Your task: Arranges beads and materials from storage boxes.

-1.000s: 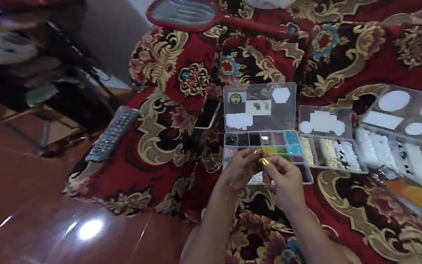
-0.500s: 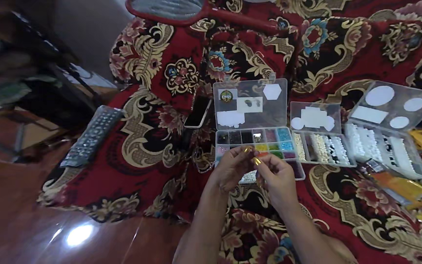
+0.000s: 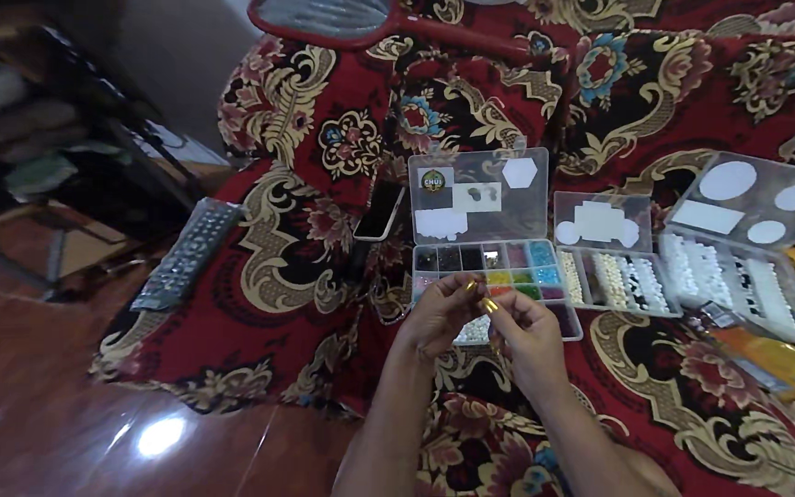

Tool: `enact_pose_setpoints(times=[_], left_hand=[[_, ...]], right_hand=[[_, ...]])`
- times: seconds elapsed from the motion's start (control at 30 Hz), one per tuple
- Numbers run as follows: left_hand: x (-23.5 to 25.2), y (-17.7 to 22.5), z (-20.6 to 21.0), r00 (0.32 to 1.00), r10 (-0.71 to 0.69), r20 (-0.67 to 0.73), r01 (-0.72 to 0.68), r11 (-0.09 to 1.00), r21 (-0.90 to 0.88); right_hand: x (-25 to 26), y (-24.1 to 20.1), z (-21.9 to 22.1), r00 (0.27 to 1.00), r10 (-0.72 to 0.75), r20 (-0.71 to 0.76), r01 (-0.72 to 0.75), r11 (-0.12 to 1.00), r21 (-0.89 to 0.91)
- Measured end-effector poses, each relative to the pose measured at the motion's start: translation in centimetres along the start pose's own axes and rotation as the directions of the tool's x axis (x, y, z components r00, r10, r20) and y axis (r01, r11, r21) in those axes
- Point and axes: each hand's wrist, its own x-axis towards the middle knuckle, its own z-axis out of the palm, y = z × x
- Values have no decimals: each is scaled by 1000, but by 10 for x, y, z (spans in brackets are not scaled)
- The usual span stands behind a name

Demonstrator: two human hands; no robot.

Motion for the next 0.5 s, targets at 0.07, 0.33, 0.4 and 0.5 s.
enact_pose_setpoints(times=[0.07, 0.33, 0.4, 0.5], left_hand=[[0, -1, -1, 1000, 7, 8, -7, 1000, -6], [0, -1, -2, 1000, 5, 8, -5, 1000, 7], [0, -1, -2, 1000, 5, 4, -5, 1000, -8], [-1, 0, -2, 1000, 1, -7, -1, 1000, -13]], right_hand=[[0, 0, 1, 1000, 2, -5, -2, 1000, 0], [-1, -1, 0, 1000, 6, 14, -6, 1000, 7], [-1, -1, 1, 1000, 5, 16, -5, 1000, 2], [-1, 0, 0, 1000, 3, 23, -3, 1000, 12]])
